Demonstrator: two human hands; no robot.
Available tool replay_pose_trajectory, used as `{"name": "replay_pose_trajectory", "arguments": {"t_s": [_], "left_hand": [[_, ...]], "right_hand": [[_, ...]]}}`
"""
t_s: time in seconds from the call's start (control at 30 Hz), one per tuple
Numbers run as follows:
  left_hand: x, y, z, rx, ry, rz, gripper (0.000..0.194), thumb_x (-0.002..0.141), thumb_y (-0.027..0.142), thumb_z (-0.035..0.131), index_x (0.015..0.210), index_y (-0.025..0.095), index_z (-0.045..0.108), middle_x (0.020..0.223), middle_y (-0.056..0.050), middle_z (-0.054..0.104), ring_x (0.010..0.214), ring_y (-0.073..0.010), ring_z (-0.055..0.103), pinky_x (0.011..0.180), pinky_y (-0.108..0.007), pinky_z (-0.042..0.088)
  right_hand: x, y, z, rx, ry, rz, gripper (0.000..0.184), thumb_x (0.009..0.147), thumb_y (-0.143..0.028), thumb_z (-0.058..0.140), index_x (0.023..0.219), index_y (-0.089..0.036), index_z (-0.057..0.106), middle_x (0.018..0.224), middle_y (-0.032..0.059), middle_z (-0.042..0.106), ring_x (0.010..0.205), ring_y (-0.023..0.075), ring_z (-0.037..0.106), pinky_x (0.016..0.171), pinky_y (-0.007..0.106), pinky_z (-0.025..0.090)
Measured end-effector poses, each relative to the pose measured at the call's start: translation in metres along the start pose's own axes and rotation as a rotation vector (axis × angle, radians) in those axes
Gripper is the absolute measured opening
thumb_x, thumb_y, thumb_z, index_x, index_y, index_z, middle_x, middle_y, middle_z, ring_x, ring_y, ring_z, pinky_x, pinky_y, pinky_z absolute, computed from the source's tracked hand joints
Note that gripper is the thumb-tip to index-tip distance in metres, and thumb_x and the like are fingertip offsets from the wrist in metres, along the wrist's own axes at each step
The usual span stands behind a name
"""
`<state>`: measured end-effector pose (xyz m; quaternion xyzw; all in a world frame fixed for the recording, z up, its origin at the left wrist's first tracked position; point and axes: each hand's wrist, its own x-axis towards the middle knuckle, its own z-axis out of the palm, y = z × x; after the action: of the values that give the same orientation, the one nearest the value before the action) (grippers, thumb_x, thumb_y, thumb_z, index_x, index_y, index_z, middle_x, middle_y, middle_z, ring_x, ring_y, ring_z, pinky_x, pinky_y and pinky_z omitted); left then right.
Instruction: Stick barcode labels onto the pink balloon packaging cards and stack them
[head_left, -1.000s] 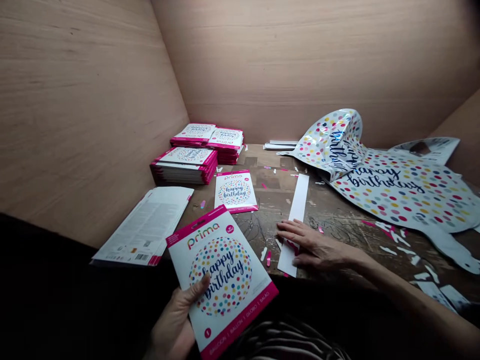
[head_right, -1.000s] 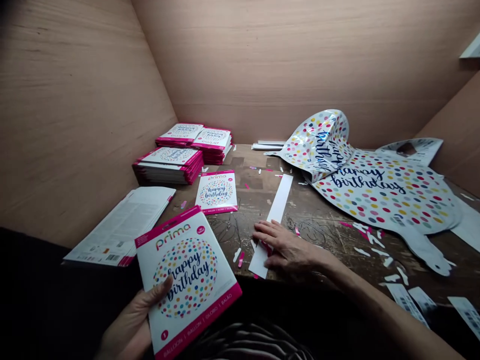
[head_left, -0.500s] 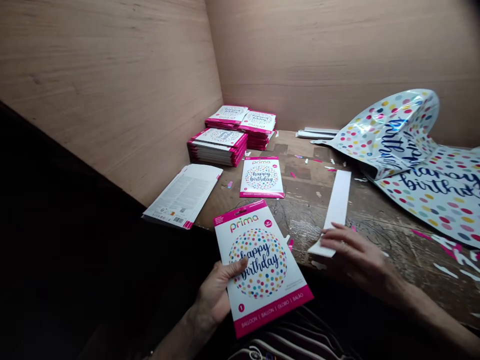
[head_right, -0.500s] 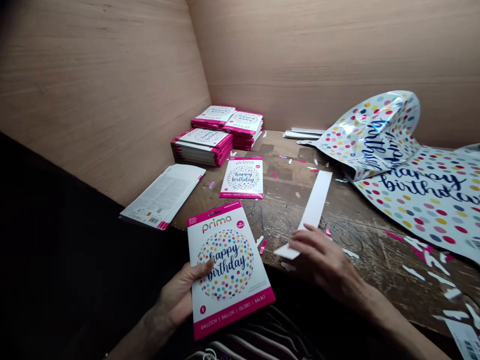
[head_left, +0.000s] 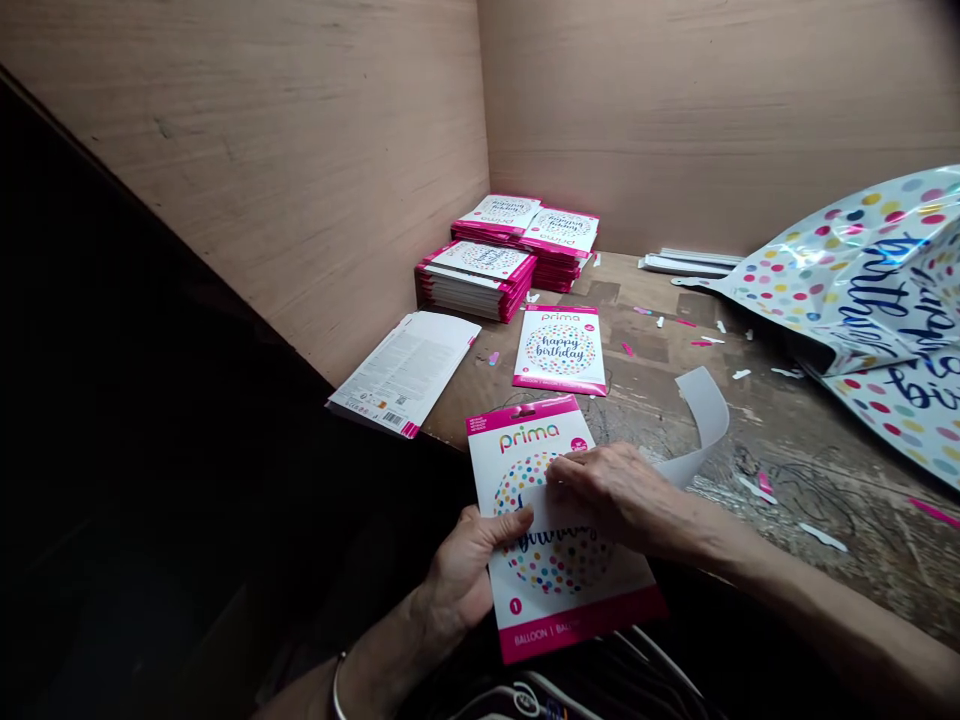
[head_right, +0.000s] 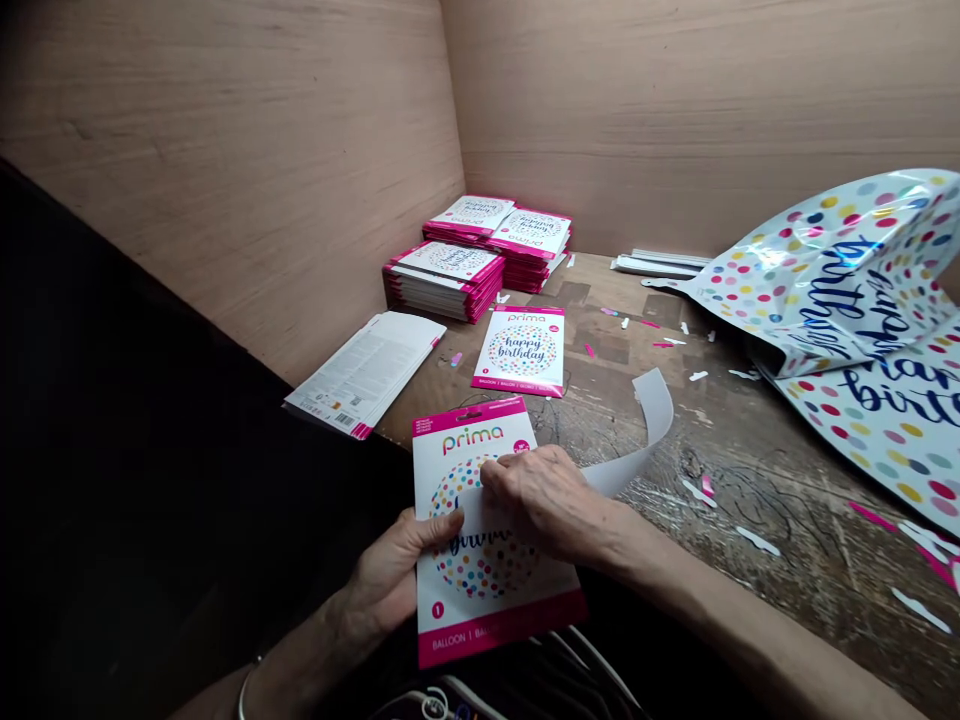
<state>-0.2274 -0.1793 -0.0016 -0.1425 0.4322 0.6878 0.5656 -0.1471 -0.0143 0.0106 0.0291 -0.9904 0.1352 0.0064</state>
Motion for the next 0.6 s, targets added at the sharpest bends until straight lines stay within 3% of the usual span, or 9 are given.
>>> {"name": "replay_pose_trajectory", "arguments": {"t_s": [0.13,0.27,0.33,0.47,0.53,0.6], "left_hand": [[0.003,-0.002,-0.001,0.021,0.033,0.008,0.028,0.063,0.004,0.068,0.091,0.002,0.068,0.083,-0.019,0.070,0.076,-0.0307,0.067,0.083,-0.045,0.046],[0.006,-0.006,-0.003,0.058,0.110,0.037,0.026,0.061,0.002,0.067,0.088,0.002,0.068,0.077,-0.016,0.071,0.068,-0.0274,0.066,0.080,-0.043,0.048],[0.006,-0.006,-0.005,0.036,0.088,0.036,0.028,0.062,0.001,0.065,0.090,0.002,0.067,0.076,-0.016,0.071,0.069,-0.0278,0.067,0.082,-0.044,0.047],[0.002,-0.003,-0.008,-0.046,0.064,-0.002,0.040,0.066,0.002,0.062,0.106,0.002,0.061,0.083,-0.017,0.070,0.081,-0.0319,0.066,0.085,-0.049,0.046],[0.000,0.000,-0.009,-0.070,0.094,-0.012,0.049,0.067,0.003,0.063,0.115,0.004,0.055,0.085,-0.017,0.070,0.084,-0.0338,0.065,0.085,-0.052,0.045],[-0.003,0.003,-0.008,-0.082,0.100,-0.006,0.055,0.067,0.003,0.063,0.121,0.006,0.051,0.087,-0.017,0.070,0.088,-0.0355,0.064,0.086,-0.054,0.044]], "right_hand": [[-0.002,-0.003,0.006,0.008,-0.020,0.003,0.013,0.078,-0.009,0.046,0.083,-0.020,0.051,0.067,0.0006,0.058,0.055,0.0130,0.048,0.051,0.027,0.024],[-0.002,-0.011,-0.002,-0.008,-0.002,-0.013,0.007,0.082,-0.015,0.049,0.080,-0.020,0.054,0.073,0.0030,0.060,0.066,0.0159,0.051,0.064,0.029,0.033],[-0.006,-0.006,-0.010,-0.026,0.105,-0.033,0.008,0.085,-0.025,0.050,0.087,-0.019,0.056,0.081,0.0050,0.062,0.075,0.0190,0.052,0.072,0.034,0.034],[-0.024,0.027,-0.015,0.021,0.353,-0.013,0.031,0.088,-0.039,0.046,0.108,-0.017,0.053,0.099,0.0101,0.063,0.092,0.0234,0.052,0.088,0.043,0.032],[-0.034,0.044,-0.009,0.093,0.410,-0.001,0.028,0.091,-0.036,0.039,0.106,-0.018,0.055,0.098,0.0091,0.064,0.093,0.0221,0.053,0.090,0.043,0.032],[-0.039,0.054,-0.002,0.152,0.455,0.042,0.028,0.092,-0.032,0.034,0.097,-0.019,0.059,0.089,0.0066,0.066,0.082,0.0188,0.056,0.083,0.038,0.038]]}}
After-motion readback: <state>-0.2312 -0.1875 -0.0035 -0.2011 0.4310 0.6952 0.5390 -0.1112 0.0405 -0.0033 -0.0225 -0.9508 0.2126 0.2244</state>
